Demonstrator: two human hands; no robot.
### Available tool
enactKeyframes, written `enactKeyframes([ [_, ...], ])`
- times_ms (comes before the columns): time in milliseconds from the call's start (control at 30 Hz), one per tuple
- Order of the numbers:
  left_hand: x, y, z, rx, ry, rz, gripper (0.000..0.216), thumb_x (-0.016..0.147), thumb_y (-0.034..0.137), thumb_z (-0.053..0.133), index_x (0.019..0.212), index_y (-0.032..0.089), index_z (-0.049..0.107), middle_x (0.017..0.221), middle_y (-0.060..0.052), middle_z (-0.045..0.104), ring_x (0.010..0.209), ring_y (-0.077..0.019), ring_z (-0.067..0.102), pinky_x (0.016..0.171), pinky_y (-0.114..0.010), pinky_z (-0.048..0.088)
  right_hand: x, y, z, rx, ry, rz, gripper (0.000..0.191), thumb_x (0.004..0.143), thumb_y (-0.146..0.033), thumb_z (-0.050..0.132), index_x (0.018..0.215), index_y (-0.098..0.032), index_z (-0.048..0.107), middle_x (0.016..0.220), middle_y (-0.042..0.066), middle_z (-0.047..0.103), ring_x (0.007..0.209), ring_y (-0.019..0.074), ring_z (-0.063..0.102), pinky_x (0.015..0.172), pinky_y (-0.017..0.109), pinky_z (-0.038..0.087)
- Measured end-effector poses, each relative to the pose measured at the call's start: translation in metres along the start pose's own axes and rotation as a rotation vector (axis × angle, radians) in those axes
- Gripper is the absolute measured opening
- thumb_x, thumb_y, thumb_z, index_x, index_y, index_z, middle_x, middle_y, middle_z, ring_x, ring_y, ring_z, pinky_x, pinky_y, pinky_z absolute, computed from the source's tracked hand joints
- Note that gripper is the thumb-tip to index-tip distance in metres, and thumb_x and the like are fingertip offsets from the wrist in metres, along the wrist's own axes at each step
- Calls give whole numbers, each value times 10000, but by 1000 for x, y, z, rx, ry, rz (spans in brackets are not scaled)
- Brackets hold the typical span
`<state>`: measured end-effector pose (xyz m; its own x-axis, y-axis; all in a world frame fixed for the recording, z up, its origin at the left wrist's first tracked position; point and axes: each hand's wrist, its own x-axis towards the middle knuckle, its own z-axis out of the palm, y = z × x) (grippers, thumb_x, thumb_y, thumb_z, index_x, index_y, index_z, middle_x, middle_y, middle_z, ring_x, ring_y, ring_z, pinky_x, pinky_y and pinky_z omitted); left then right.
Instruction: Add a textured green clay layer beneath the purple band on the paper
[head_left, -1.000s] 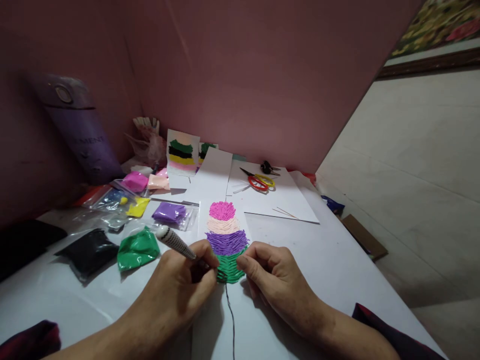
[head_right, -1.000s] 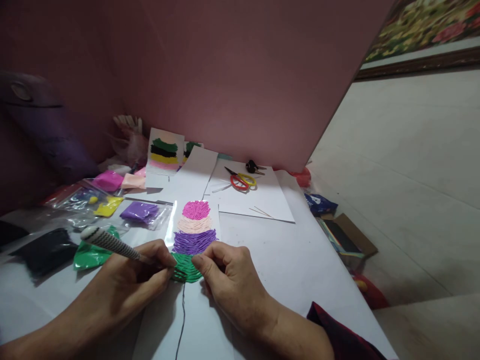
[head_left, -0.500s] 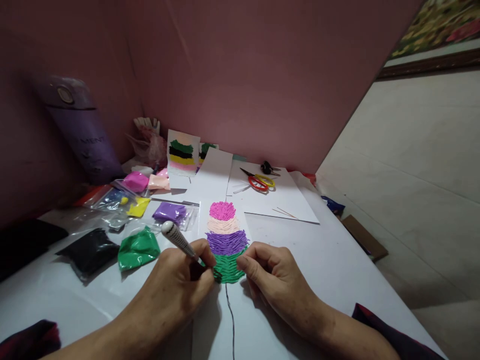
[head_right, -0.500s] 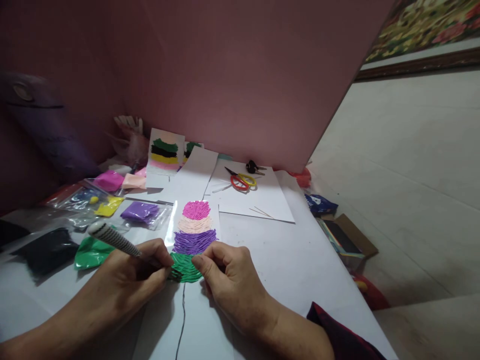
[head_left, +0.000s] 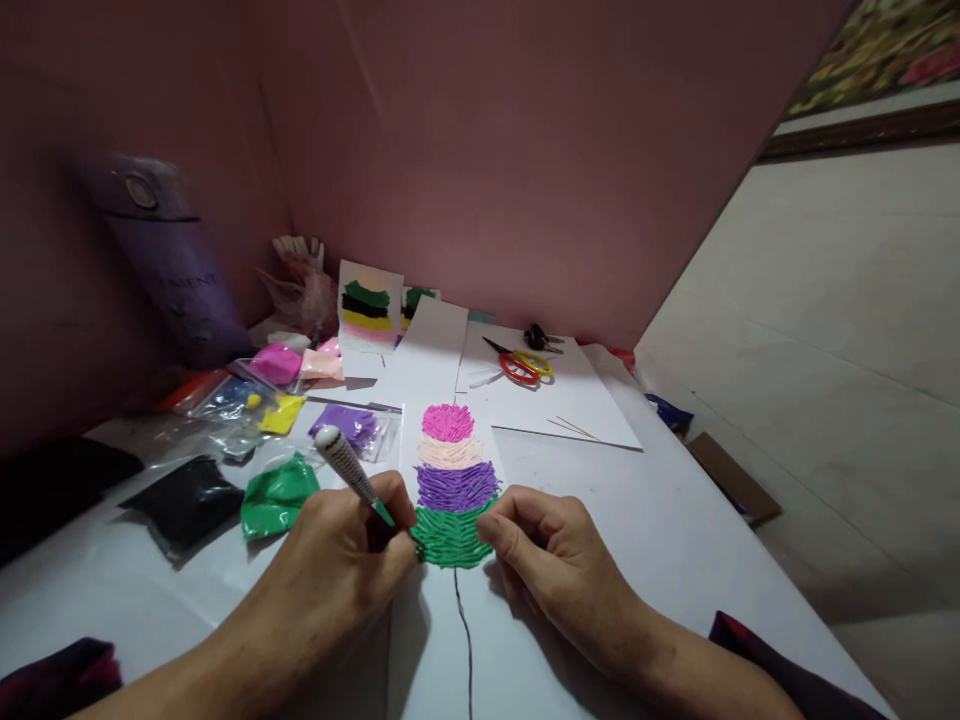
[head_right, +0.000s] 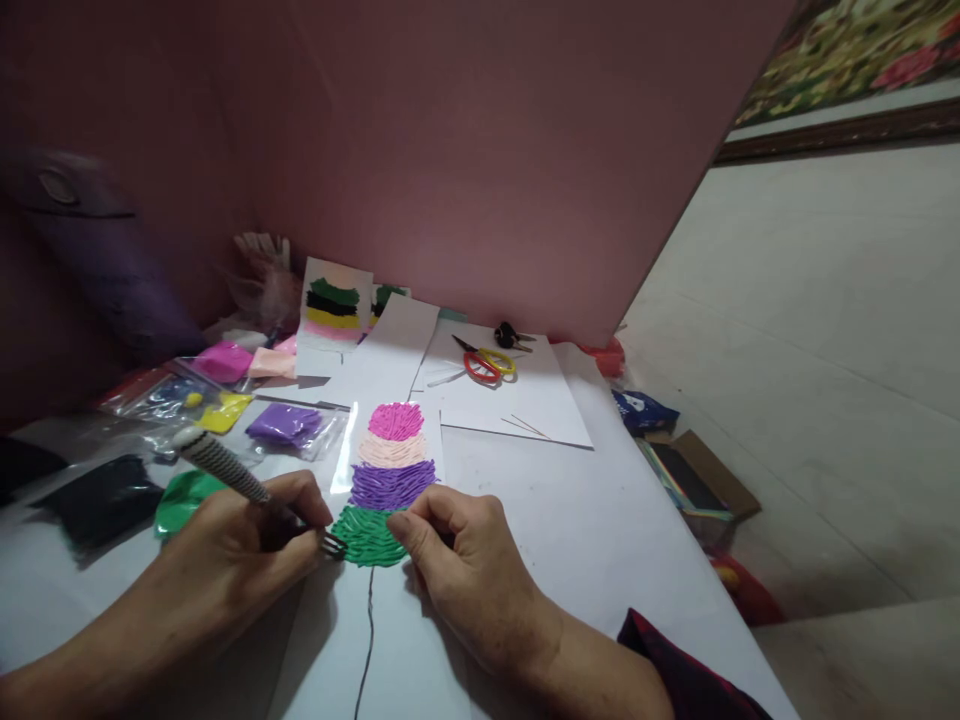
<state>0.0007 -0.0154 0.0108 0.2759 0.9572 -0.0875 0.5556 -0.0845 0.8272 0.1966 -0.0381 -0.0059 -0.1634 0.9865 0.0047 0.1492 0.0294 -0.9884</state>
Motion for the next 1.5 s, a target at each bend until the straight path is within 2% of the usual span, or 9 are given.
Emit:
enactKeyframes([
  [367,-2,-5,-8,-27,139,185,121,774,234,497,658,221,528,457,75,465,424,-105,425,404,-216,302,0,1,1,33,10,-1,311,873,-374,584,643,-171,534,412,-64,447,370,67,405,386,193,348],
  [700,-10,-1,-6,-109,460,488,64,908,263,570,901,263,634,668,65,650,472,-60,554,434,-140,443,-3,1,-2,96,114,-83,334,892,-432,601,694,-168,547,432,-74,467,324,36,380,340,155,325],
  [900,-11,0,-4,-47,484,526,177,941,229,499,810,255,615,618,81,598,449,-39,500,435,-111,417,-1,-4,-2,190,186,-79,282,947,-457,479,949,-185,556,517,-76,531,300,22,338,292,118,251],
  [1100,-13,-2,-1,12,410,644,159,934,201,494,824,254,596,623,80,588,458,-57,511,490,-143,451,-3,-4,-4,162,227,-111,308,963,-467,444,843,-193,517,497,-69,517,319,36,330,308,139,249],
  [1167,-12,-4,1,86,329,720,141,934,205,498,856,255,604,620,76,608,495,-75,561,514,-161,471,-7,-5,-5,84,255,-195,316,977,-427,446,775,-193,510,503,-65,497,357,47,348,343,157,284],
  [1267,-12,-8,8,204,262,828,196,962,262,470,822,234,604,580,55,629,480,-105,574,451,-203,435,-15,-8,-5,-184,277,-533,327,987,-358,465,713,-190,527,581,-27,529,490,89,485,471,211,411],
  [1333,-15,-7,11,240,110,1052,234,979,236,413,842,200,599,578,30,638,485,-114,589,442,-215,434,-22,-9,-2,-382,224,-816,253,970,-411,494,906,-187,593,729,28,627,623,139,589,515,241,460],
  [1400,-19,-3,12,267,42,1125,324,988,189,308,828,191,589,598,6,646,487,-127,589,438,-240,440,-28,-9,2,-576,179,-981,426,931,-525,502,1136,-159,582,826,76,655,682,174,620,523,263,500],
  [1500,-28,9,8,457,-67,1139,354,933,91,308,711,201,561,563,-13,620,439,-147,543,373,-264,410,-34,-4,5,-743,40,-1047,364,996,-314,422,1316,-185,535,843,82,658,687,196,636,565,312,543],
])
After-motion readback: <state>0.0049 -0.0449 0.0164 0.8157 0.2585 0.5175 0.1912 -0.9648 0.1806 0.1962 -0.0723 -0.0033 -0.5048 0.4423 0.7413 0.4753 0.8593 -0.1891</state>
